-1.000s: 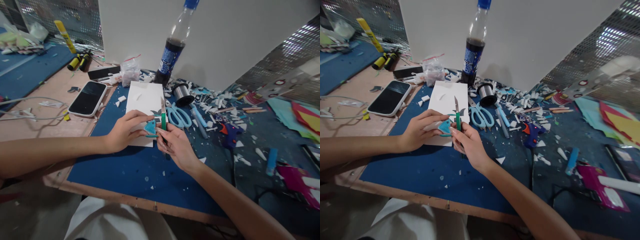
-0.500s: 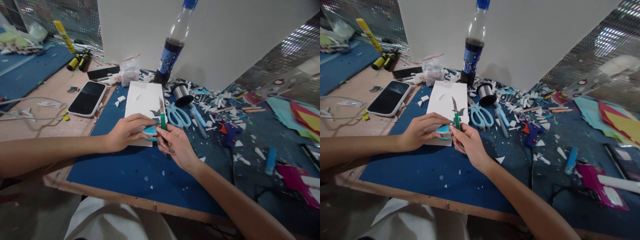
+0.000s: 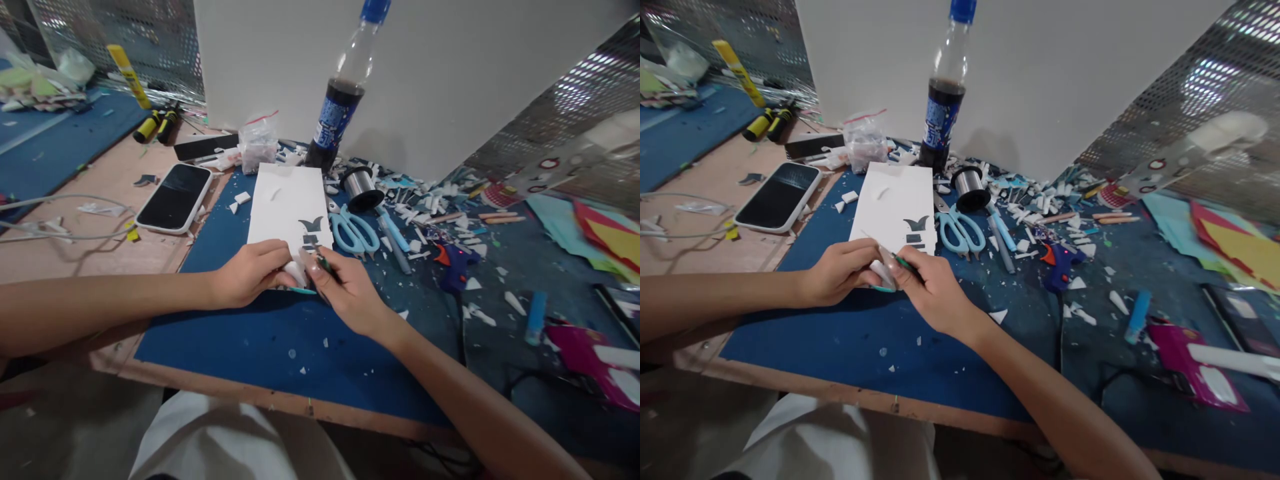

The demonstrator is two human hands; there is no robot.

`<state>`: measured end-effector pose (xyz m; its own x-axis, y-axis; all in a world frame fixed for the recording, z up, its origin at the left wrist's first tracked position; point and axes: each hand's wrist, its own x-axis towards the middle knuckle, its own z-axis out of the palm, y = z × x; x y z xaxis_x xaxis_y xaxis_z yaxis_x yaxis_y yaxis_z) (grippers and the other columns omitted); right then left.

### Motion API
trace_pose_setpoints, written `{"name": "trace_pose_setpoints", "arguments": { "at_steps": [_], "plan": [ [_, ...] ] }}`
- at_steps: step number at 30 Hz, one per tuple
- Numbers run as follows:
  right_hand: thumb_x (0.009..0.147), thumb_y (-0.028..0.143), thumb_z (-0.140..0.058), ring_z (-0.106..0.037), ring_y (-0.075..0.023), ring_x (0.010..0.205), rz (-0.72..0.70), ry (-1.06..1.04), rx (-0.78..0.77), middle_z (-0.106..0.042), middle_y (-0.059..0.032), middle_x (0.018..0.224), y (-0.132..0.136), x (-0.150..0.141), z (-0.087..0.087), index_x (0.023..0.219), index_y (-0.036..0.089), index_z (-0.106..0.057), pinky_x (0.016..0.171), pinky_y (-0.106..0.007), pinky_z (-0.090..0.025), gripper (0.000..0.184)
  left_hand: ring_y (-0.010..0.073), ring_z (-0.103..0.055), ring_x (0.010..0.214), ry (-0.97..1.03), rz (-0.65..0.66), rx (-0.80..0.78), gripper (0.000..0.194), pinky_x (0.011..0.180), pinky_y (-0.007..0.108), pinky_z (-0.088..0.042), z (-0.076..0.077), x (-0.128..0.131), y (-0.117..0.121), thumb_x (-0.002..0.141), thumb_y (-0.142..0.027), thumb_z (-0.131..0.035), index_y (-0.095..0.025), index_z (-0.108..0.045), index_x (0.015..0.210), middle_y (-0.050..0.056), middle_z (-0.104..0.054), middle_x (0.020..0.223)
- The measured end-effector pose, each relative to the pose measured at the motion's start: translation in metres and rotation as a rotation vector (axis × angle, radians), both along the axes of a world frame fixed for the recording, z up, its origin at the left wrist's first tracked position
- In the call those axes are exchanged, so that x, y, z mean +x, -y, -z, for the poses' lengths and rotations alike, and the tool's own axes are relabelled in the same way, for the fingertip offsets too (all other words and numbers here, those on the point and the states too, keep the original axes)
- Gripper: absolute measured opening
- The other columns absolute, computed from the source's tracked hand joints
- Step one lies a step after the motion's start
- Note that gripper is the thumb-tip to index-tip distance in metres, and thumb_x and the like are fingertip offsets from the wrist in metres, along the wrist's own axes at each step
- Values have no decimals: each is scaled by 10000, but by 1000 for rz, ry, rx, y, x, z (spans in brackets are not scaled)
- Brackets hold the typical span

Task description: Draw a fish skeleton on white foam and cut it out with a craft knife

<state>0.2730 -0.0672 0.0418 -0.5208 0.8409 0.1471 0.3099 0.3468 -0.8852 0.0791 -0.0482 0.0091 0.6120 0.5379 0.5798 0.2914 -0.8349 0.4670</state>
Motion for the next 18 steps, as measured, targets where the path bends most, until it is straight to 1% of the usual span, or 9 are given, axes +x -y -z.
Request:
{"name": "trace_pose_setpoints", "arguments": {
  "at_steps": [6,10,14,18],
  "plan": [
    [933,297,-388,-335,-70,533,-55,19,115,-342,49,595,3,-6,3,664,193,-349,522,-230,-254,291,107,-523,624,18,109,-16,307,575,173,-428,2,2,-1,933,-397,-386,-134,-532,874,38,-550,724],
    [928,261,-396,-341,-73,539,-84,28,198,-342,46,592,2,-4,4,663,189,-363,527,-225,-264,277,114,-512,614,1,134,-36,324,566,186,-419,1,2,1,931,-412,-380,-133,-542,897,39,-542,719],
    [925,243,-403,-341,-73,538,-100,-11,189,-339,48,591,4,-4,6,660,188,-375,534,-221,-281,272,114,-515,608,15,181,-54,344,565,186,-421,-2,2,1,934,-412,-365,-121,-543,889,45,-539,713],
    [923,255,-398,-328,-72,522,-41,-46,132,-326,48,589,7,-6,9,646,192,-354,521,-226,-280,288,116,-516,614,30,189,-70,343,570,188,-428,-2,2,0,935,-408,-369,-120,-547,878,49,-542,717]
  ]
}}
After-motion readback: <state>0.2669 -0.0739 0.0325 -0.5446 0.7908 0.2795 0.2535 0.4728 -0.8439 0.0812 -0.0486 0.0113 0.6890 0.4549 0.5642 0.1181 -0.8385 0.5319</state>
